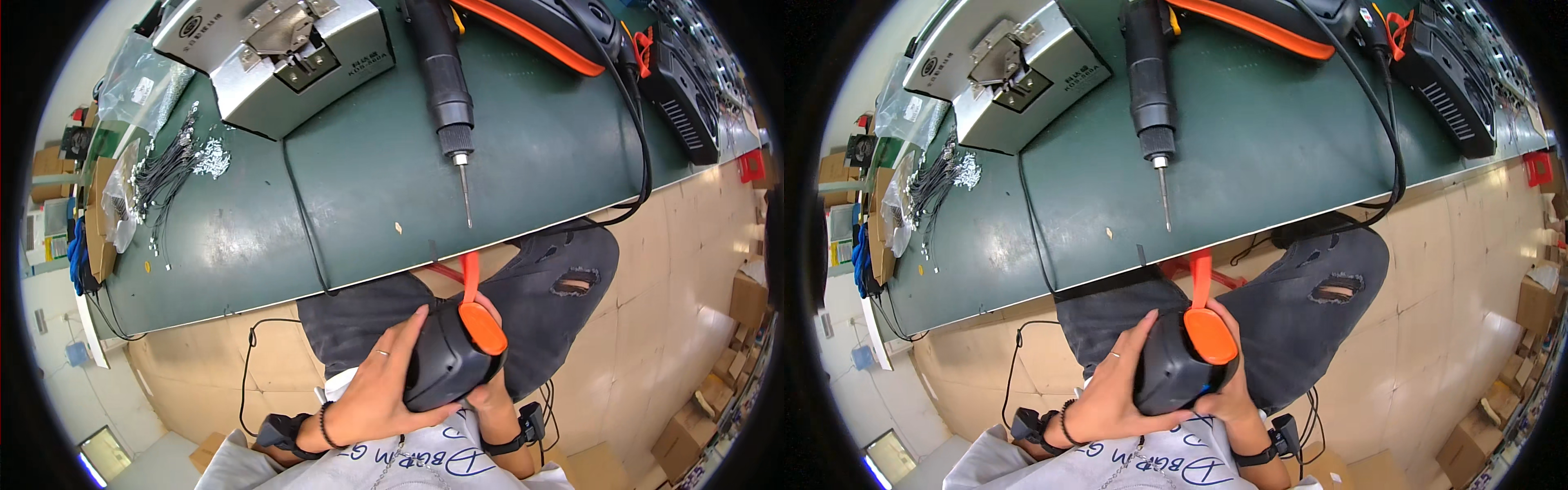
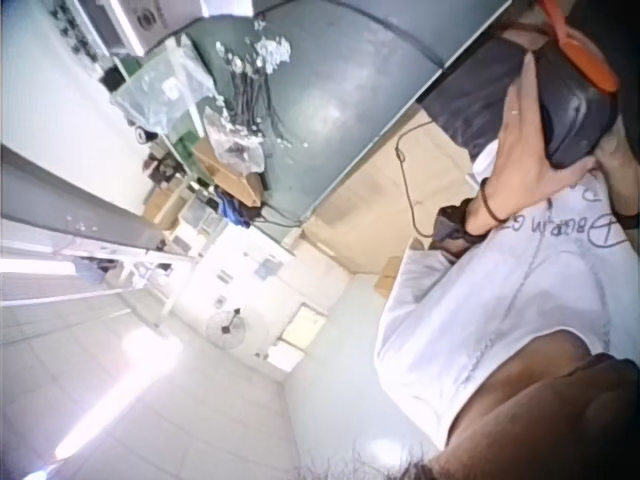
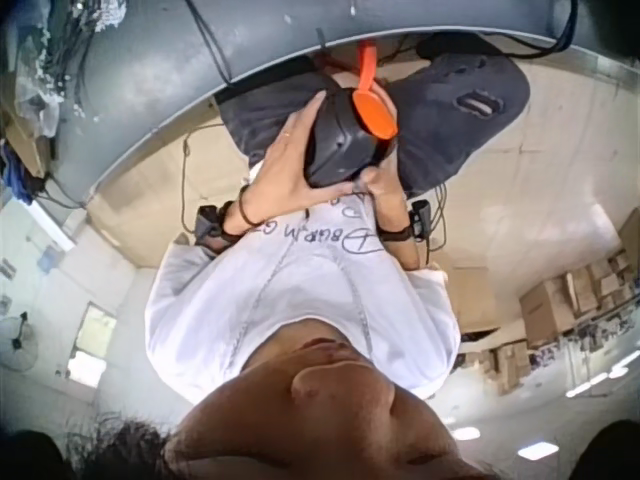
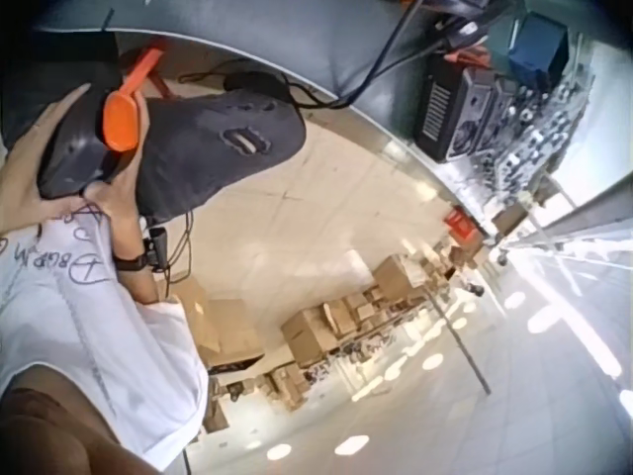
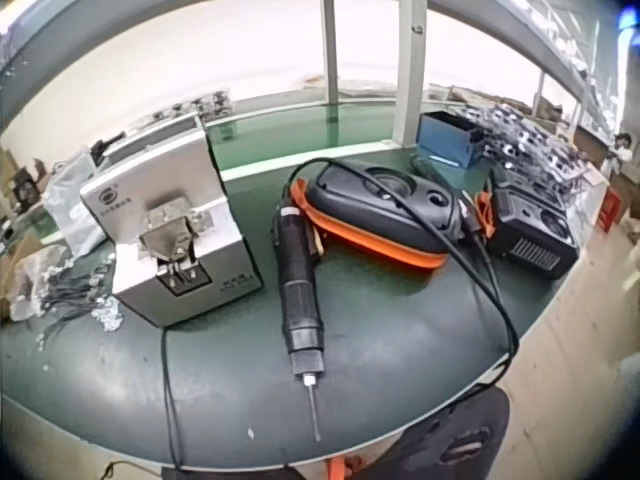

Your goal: Disassembling and inspecting the internal components of a portable solar-powered speaker.

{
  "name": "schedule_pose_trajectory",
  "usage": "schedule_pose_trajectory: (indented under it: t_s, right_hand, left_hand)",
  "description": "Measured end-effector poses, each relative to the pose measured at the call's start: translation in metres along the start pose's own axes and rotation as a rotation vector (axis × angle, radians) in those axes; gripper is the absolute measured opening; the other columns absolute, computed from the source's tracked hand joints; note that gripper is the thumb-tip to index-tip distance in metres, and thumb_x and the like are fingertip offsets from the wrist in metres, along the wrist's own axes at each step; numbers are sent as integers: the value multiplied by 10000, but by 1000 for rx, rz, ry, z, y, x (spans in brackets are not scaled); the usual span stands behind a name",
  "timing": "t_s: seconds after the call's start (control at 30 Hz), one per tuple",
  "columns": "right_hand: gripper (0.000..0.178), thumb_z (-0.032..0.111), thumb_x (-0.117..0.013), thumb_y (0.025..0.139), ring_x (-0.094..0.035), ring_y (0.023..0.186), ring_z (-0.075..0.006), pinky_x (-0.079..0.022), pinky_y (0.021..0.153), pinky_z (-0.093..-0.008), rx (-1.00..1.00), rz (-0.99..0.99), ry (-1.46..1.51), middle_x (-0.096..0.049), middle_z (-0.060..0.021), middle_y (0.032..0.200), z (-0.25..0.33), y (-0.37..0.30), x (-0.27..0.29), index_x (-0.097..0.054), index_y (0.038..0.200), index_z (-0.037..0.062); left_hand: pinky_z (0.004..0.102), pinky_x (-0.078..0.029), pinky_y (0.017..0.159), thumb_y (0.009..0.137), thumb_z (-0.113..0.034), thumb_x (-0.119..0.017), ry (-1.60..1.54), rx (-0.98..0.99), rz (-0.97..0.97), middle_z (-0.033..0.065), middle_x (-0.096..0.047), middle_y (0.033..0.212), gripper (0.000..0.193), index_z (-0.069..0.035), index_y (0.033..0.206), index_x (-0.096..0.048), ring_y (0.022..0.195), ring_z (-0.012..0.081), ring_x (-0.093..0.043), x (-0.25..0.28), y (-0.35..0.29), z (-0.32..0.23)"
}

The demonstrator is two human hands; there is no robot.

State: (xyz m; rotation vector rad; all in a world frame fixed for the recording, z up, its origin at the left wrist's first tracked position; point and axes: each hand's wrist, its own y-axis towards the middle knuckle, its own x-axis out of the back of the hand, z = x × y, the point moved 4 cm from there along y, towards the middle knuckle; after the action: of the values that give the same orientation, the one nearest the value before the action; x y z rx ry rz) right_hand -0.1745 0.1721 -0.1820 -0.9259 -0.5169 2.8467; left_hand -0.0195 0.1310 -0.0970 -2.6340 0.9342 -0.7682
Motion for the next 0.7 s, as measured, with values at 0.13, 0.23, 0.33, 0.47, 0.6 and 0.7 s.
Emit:
schedule_pose_trajectory:
  t_s: [0.13,0.23,0.33,0.47,0.6,0.7]
  right_hand:
    - [1461,747,-902,506,-473,1388,-243,-340,1173,-384,-86,7,-53,-468,-147,1490,-3,-3,6,-262,1560,-37]
    - [1433,787,-857,547,-468,1395,-251,-335,1181,-391,-146,-5,1,-468,-146,1493,-19,-4,14,-266,1563,-32]
    - [1439,754,-876,549,-518,1360,-244,-412,1158,-409,-220,-12,175,-504,-146,1474,-24,-4,17,-234,1579,-19]
    - [1365,866,-708,665,-551,1327,-258,-452,1132,-418,-228,31,116,-511,-158,1467,-13,-3,13,-218,1586,-15]
    - [1294,895,-640,700,-608,1255,-284,-520,1064,-422,-169,38,81,-556,-192,1394,-13,-1,17,-285,1546,-18]
    - [1266,912,-600,714,-619,1222,-294,-527,1048,-419,-153,13,123,-566,-202,1372,-23,-4,25,-331,1519,-28]
  left_hand:
    - [443,-388,1141,731,-381,-904,-123,102,40,335,-382,1498,1236,62,1588,-131,1401,447,-440,-8,-4,8]
    - [395,-444,1090,762,-351,-887,-157,49,65,318,-406,1478,1209,48,1602,-115,1323,433,-507,-9,-4,24]
    - [389,-388,1132,790,-296,-869,-506,124,146,271,-366,1549,1170,52,1606,-106,1385,344,-470,-11,-10,44]
    - [376,-294,1174,856,-190,-800,-703,104,251,175,-398,1556,1012,38,1606,-161,1420,240,-404,-4,-13,54]
    - [409,-280,1198,822,-285,-789,-1021,316,289,219,-423,1545,976,103,1549,-266,1438,272,-399,-5,-26,85]
    - [431,-283,1210,903,-280,-698,-1062,247,294,233,-419,1551,841,113,1529,-297,1447,307,-405,-4,-24,98]
